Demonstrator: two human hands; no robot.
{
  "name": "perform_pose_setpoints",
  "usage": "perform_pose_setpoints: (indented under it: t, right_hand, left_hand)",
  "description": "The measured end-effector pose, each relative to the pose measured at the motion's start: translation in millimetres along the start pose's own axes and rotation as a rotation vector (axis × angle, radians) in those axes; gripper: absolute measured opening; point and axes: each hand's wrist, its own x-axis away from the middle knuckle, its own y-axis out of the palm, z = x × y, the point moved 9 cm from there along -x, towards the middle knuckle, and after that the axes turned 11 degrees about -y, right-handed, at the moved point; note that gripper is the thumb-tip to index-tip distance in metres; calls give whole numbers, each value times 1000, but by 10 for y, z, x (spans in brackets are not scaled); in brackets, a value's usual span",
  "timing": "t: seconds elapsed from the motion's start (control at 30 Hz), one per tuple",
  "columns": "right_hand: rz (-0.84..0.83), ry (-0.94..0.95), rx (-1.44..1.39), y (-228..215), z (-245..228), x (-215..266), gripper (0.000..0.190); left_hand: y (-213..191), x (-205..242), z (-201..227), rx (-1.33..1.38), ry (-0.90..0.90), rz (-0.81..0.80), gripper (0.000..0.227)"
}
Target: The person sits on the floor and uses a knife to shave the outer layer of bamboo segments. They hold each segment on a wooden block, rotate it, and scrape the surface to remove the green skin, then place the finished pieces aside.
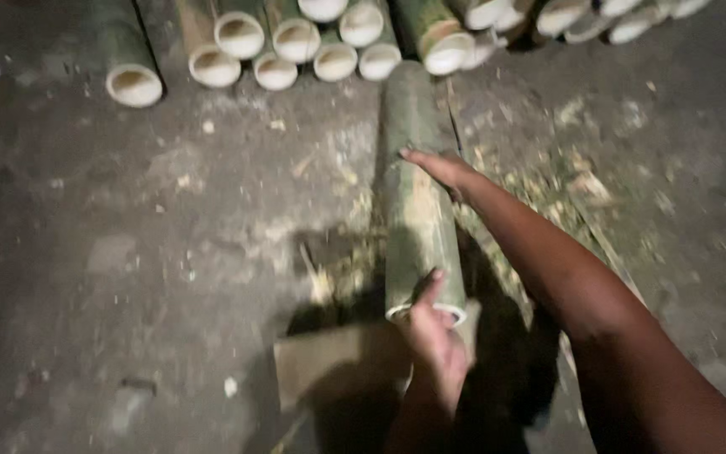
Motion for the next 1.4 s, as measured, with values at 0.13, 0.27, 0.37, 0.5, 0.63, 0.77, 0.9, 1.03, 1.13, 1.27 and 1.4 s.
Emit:
perform_pose_setpoints:
  t: [0.13,0.27,0.37,0.5,0.63,0.77,0.9,1.03,1.13,1.27,1.4]
  right_hand:
    - [-125,22,-117,395,215,537,108]
    - [14,-10,-100,361,374,1131,109]
    - [178,-131,146,268,297,1581,123]
    - [171,-103,-29,348,428,2226,138]
    - [19,-37,-59,480,587,2679,109]
    - [-209,-32,-317,715,844,2766,88]
    - [-289,-61,-743,767,1337,2779,64]
    - [-261,31,-925,878,2089,2945,53]
    - [-216,56,-1014,929,2548,3198,53]
    - [-193,52,-1219,864,2762,3392,59]
    - [-166,84,-1303,814,2937,3372,64]
  left_hand:
    - [-316,694,-54,24,-15,33,60]
    - [-425,1253,-17,-79,50,22,36]
    - [-477,1602,-77,-140,173,-34,37]
    - [-501,1701,-60,-427,418,-40,34]
    - [-444,1750,-128,-634,598,-225,34]
    - [-582,1922,-361,-1362,535,-192,40]
    - [-543,2307,-401,-1747,432,-846,32]
    - [-402,1841,405,-1847,663,-549,37]
    - [-513,1199,832,-1668,692,6,44]
    - [-535,594,420,-1761,670,-25,53]
    - [-367,239,72,-1698,632,49,80]
